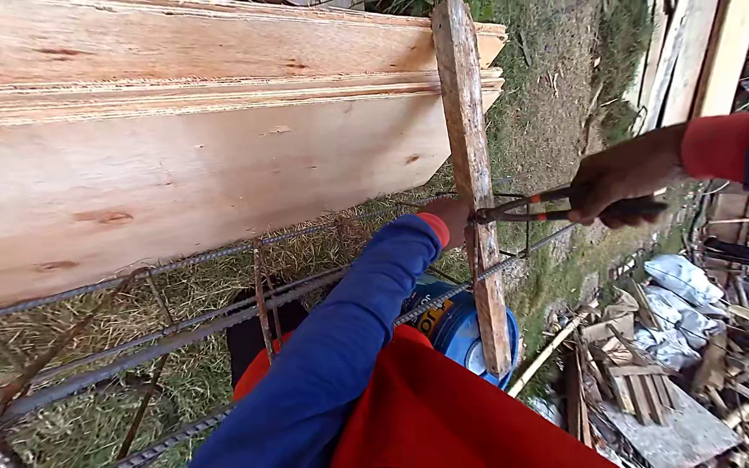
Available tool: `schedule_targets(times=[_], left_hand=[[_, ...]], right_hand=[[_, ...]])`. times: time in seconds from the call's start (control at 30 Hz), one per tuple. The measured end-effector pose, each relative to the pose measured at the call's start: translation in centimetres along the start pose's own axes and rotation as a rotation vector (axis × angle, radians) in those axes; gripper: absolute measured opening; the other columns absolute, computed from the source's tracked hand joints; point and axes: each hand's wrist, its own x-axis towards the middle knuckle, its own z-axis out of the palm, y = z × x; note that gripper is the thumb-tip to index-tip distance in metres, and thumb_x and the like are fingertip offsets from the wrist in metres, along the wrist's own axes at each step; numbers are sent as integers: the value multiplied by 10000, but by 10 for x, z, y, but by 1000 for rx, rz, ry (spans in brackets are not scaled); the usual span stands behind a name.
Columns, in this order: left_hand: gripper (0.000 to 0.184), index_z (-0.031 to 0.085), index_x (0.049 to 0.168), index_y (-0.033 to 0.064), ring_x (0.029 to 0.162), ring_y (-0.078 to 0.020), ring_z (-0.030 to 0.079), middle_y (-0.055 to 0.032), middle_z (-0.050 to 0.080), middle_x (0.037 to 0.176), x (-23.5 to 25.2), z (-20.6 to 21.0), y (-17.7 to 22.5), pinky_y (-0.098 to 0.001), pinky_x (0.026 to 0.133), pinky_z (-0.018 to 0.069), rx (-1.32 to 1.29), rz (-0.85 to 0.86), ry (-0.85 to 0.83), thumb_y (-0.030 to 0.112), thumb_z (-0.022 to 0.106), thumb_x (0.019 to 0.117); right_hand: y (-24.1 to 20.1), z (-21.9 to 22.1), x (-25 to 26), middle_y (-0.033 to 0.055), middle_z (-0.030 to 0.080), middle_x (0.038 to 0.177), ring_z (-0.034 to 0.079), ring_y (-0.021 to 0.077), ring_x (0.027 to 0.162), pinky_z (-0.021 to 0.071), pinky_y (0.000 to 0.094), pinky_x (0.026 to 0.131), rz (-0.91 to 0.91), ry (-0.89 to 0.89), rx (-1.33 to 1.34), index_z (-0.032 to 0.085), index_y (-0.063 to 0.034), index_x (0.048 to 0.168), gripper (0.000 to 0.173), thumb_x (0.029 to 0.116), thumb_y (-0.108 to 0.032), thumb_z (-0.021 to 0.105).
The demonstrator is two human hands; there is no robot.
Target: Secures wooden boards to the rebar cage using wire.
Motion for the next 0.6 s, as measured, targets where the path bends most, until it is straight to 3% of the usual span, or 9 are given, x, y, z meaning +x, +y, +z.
schedule_targets(times=[0.07, 0.13, 0.17, 0.23, 0.3, 0.37, 0.43, 0.5, 0.6], left_hand=[[372, 657, 1232, 38, 1065, -383, 684, -202, 695, 1124, 1, 1, -1, -608, 870, 558, -17, 5, 2, 128, 716, 876], [351, 658, 1212, 31, 1056, -378, 686, -200, 693, 1113, 0, -1, -2, -599, 867, 561, -15, 7, -3, 140, 716, 884], [334, 658, 1193, 18, 1057, -377, 685, -202, 691, 1111, 0, -1, -2, -593, 872, 559, -13, 10, -3, 149, 716, 891], [347, 655, 1201, 9, 1073, -374, 680, -205, 689, 1128, 1, 1, -1, -587, 890, 556, -8, 14, -12, 159, 723, 895], [375, 650, 1226, 14, 1075, -365, 683, -201, 689, 1134, 2, 1, -1, -579, 893, 561, 3, 4, -16, 171, 722, 893], [340, 652, 1184, 6, 1039, -362, 688, -200, 688, 1100, 2, 1, -1, -574, 859, 567, 23, -10, -18, 176, 706, 894], [327, 652, 1167, 7, 1018, -366, 693, -201, 690, 1085, 1, 0, 0, -578, 840, 572, 20, -18, -20, 165, 708, 886], [332, 651, 1173, 14, 1014, -372, 696, -201, 692, 1084, -2, -2, 2, -586, 834, 573, 2, -24, -17, 154, 719, 880], [320, 661, 1169, 19, 1025, -363, 694, -196, 694, 1089, -3, -1, 0, -584, 845, 572, -6, -19, -15, 152, 716, 883]], right_hand=[[10, 3, 6, 140, 643, 620, 662, 235, 494, 573, 330, 478, 12, -75, 80, 675, 1, 864, 396, 987, -375, 669], [8, 0, 14, 148, 652, 632, 671, 242, 499, 579, 337, 486, 43, -13, -60, 648, -29, 957, 381, 915, -395, 747], [1, 0, 14, 163, 662, 690, 674, 261, 530, 590, 378, 509, 41, 75, -208, 628, -71, 1103, 436, 866, -392, 806], [-16, 4, 6, 188, 682, 924, 687, 329, 714, 589, 504, 648, 74, 267, -601, 438, -226, 1506, 874, 786, -438, 885], [-24, 6, -2, 186, 624, 1158, 680, 370, 815, 560, 561, 718, 4, 445, -957, 310, -266, 1606, 964, 812, -352, 849], [-27, 5, -11, 196, 574, 1219, 656, 340, 797, 561, 499, 661, -277, 643, -1340, 481, -167, 1497, 719, 845, -62, 765], [-30, -4, -11, 217, 586, 1208, 626, 377, 978, 515, 507, 847, -638, 864, -1615, 577, -89, 1345, 633, 771, 119, 741], [-46, -15, -11, 222, 593, 1148, 637, 365, 976, 518, 475, 851, -860, 936, -1745, 597, 1, 1258, 482, 818, 186, 661], [-66, -25, -10, 180, 596, 1026, 638, 334, 855, 519, 454, 728, -817, 797, -1704, 637, -9, 1121, 382, 778, 126, 736]])
